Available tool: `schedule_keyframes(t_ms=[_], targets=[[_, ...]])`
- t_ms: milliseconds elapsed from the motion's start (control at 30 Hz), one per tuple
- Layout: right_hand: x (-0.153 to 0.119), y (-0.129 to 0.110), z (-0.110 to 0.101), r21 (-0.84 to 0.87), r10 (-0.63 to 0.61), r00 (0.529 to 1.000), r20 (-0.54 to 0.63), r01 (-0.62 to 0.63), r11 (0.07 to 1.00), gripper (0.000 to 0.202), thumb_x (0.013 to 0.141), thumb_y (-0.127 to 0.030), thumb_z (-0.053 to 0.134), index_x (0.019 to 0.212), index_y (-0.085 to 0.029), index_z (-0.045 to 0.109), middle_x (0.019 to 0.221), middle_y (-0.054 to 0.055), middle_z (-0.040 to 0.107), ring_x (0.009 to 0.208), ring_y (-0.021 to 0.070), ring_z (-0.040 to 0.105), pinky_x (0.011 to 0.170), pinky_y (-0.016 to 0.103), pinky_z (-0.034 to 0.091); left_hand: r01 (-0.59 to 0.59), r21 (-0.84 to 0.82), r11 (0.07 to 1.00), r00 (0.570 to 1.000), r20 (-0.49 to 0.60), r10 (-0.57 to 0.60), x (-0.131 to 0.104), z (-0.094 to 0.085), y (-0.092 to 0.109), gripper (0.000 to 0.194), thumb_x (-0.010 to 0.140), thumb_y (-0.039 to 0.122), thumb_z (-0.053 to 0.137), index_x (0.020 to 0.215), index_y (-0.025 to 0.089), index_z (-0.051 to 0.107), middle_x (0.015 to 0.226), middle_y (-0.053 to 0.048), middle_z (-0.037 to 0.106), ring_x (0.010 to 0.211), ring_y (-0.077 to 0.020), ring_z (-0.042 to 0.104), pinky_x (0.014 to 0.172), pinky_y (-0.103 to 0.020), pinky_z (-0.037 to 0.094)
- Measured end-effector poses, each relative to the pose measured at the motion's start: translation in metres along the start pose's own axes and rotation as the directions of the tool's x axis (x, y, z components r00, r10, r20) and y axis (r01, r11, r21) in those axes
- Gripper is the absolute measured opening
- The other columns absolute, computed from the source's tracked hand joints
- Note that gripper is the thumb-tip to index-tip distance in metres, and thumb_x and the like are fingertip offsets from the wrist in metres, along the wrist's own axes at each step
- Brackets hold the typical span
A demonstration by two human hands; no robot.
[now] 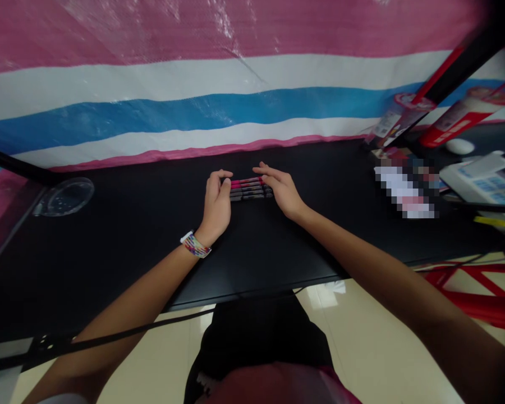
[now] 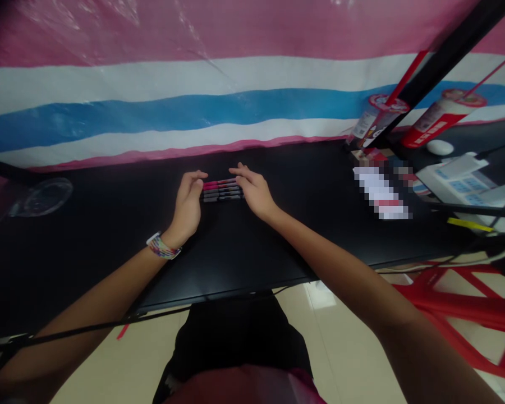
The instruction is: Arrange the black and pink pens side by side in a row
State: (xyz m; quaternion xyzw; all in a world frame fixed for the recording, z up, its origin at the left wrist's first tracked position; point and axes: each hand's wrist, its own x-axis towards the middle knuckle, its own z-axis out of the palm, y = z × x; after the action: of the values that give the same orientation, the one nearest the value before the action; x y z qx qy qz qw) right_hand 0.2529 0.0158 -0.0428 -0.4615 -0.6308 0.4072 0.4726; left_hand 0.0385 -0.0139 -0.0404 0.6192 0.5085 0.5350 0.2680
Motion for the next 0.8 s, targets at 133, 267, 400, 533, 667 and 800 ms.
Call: schedule_keyframes(t_ms=[133, 267, 400, 533, 667, 800], targets=[[-0.002, 0.001, 0.001, -0.115, -0.038, 0.999, -0.032, 0.035, 0.993, 0.036, 0.102, -0.021, 0.063, 0.131, -0.024, 0.084, 0.161, 0.011, 0.071, 0.167, 0.0322, 0.05, 0.139, 0.059, 0.036, 0.021, -0.004, 1.0, 1.0, 0.016, -0.021, 0.002, 0.0, -0.005, 0.027, 0.114, 0.055, 0.056, 0.116, 0.031, 0.069, 0.134, -0.008, 0.071, 0.151, -0.0315, 0.057, 0.134, -0.051, 0.038], [-0.008, -0.007, 0.0, -0.227, -0.181, 0.983, 0.016, 0.18, 0.957, 0.026, 0.105, -0.025, 0.063, 0.12, -0.025, 0.084, 0.151, 0.011, 0.078, 0.163, 0.034, 0.055, 0.136, 0.061, 0.041, 0.038, -0.04, 0.998, 0.999, 0.029, -0.037, 0.004, 0.001, -0.008, 0.022, 0.113, 0.049, 0.057, 0.116, 0.03, 0.069, 0.14, -0.008, 0.071, 0.159, -0.0308, 0.051, 0.137, -0.051, 0.036], [-0.015, -0.015, 0.001, -0.348, -0.366, 0.916, 0.167, 0.402, 0.847, 0.018, 0.104, -0.025, 0.066, 0.104, -0.026, 0.083, 0.147, 0.011, 0.079, 0.16, 0.0368, 0.056, 0.133, 0.066, 0.043, 0.039, -0.048, 0.998, 0.999, 0.013, -0.039, 0.007, -0.002, -0.01, 0.02, 0.113, 0.045, 0.056, 0.116, 0.03, 0.069, 0.141, -0.008, 0.071, 0.16, -0.0304, 0.052, 0.138, -0.052, 0.035], [-0.022, -0.018, 0.005, -0.389, -0.452, 0.845, 0.287, 0.533, 0.751, 0.017, 0.1, -0.019, 0.068, 0.099, -0.027, 0.083, 0.153, 0.011, 0.074, 0.163, 0.0399, 0.049, 0.132, 0.071, 0.043, 0.0, -0.021, 1.0, 1.0, -0.001, 0.0, 0.014, -0.009, -0.013, 0.028, 0.115, 0.055, 0.055, 0.118, 0.03, 0.068, 0.143, -0.008, 0.07, 0.161, -0.0302, 0.052, 0.139, -0.05, 0.034], [-0.024, -0.021, 0.005, -0.399, -0.502, 0.793, 0.346, 0.609, 0.686, 0.016, 0.099, -0.023, 0.069, 0.101, -0.028, 0.084, 0.148, 0.011, 0.075, 0.157, 0.0402, 0.053, 0.129, 0.071, 0.044, -0.054, 0.018, 0.998, 0.998, -0.018, 0.054, 0.02, -0.014, -0.017, 0.036, 0.114, 0.063, 0.054, 0.119, 0.029, 0.067, 0.142, -0.009, 0.07, 0.159, -0.031, 0.054, 0.138, -0.05, 0.036], [-0.023, -0.023, 0.004, -0.469, -0.515, 0.732, 0.445, 0.681, 0.563, 0.018, 0.101, -0.027, 0.07, 0.109, -0.031, 0.086, 0.119, 0.009, 0.081, 0.135, 0.0397, 0.063, 0.128, 0.07, 0.041, -0.094, 0.004, 0.996, 0.995, -0.022, 0.094, 0.021, -0.013, -0.015, 0.037, 0.114, 0.063, 0.055, 0.119, 0.029, 0.067, 0.14, -0.01, 0.071, 0.152, -0.0298, 0.061, 0.135, -0.049, 0.041]])
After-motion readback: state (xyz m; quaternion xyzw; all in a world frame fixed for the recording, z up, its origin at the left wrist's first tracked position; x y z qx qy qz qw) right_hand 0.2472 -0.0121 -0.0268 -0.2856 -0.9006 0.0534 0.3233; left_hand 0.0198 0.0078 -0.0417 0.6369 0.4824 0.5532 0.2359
